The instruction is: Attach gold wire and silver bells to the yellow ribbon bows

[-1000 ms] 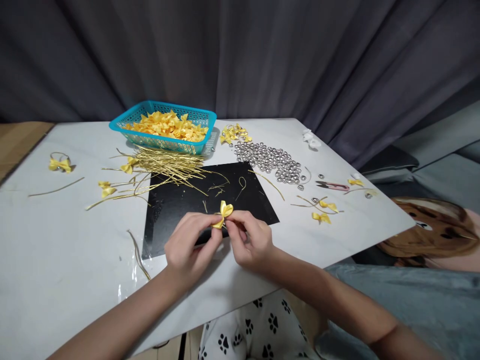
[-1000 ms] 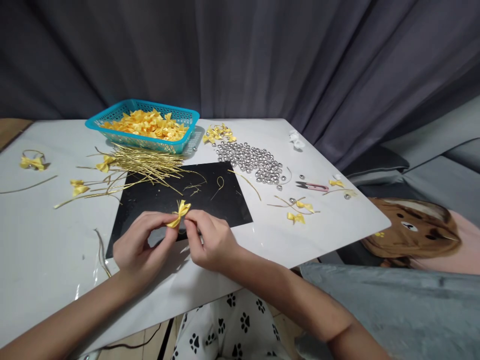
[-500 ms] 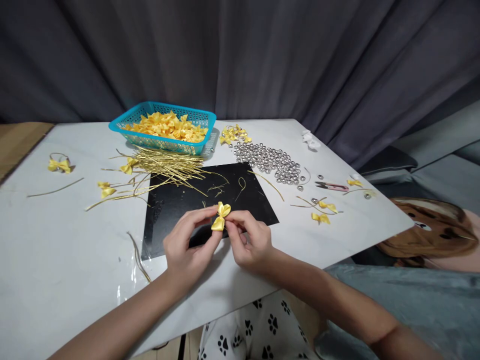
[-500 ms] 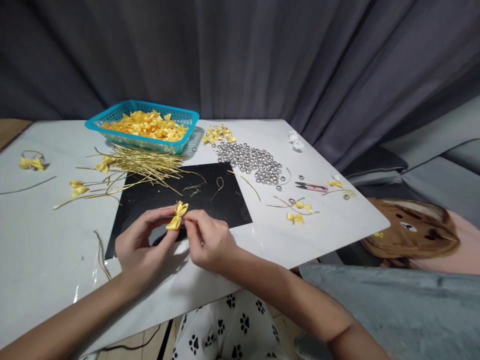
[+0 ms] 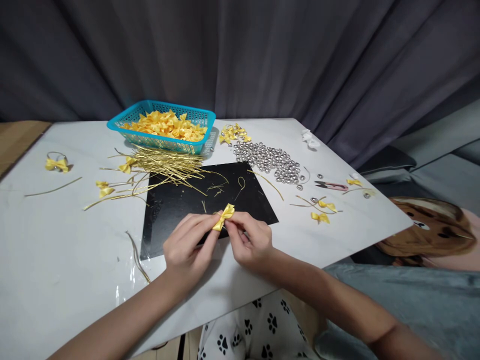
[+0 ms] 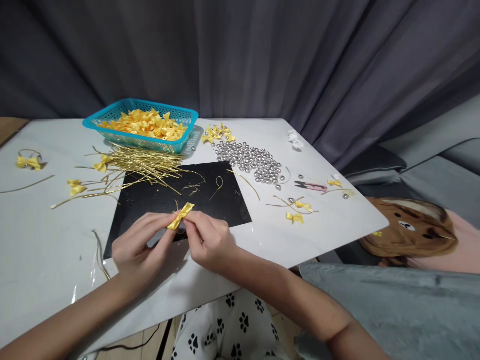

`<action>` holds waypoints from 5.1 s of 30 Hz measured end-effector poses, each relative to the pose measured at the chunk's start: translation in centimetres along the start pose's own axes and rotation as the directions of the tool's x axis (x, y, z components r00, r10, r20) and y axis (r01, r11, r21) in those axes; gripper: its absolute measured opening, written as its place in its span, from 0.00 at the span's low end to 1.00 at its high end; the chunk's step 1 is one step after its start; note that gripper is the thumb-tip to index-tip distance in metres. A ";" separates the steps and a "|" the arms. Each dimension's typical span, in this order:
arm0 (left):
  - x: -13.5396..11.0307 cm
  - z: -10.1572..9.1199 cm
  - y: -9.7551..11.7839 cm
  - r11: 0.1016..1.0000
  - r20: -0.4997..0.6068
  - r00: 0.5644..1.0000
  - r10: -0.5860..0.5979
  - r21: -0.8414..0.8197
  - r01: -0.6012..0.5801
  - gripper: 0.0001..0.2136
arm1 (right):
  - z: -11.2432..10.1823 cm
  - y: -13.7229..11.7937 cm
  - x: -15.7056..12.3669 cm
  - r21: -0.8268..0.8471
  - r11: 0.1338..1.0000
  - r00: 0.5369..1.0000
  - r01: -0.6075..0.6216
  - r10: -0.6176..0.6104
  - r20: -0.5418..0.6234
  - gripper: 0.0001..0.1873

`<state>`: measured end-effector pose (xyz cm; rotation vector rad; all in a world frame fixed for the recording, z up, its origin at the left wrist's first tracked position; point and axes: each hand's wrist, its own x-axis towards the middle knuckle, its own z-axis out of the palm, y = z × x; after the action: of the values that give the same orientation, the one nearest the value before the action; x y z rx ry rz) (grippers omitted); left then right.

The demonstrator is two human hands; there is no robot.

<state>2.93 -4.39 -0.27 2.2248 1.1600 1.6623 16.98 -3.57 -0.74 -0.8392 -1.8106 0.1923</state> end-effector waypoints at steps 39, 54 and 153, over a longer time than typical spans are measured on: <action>0.5 -0.1 -0.3 0.996 -0.070 0.996 -0.062 -0.073 0.057 0.09 | -0.3 0.2 0.0 -0.154 0.981 0.991 0.116 -0.125 -0.053 0.11; 0.8 1.0 1.0 -0.041 0.564 0.396 -0.724 -0.608 0.793 0.05 | -0.8 0.7 0.7 -0.104 0.987 0.992 0.123 -0.123 -0.002 0.09; 1.7 -1.1 -0.4 0.917 0.086 0.939 0.332 0.203 -0.343 0.10 | -1.4 1.4 0.1 -0.189 0.966 0.981 0.175 -0.155 0.116 0.12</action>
<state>1.92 -3.41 1.20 2.7187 1.0326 1.6498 18.81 -2.77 -0.79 -0.8239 -2.0082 -0.0566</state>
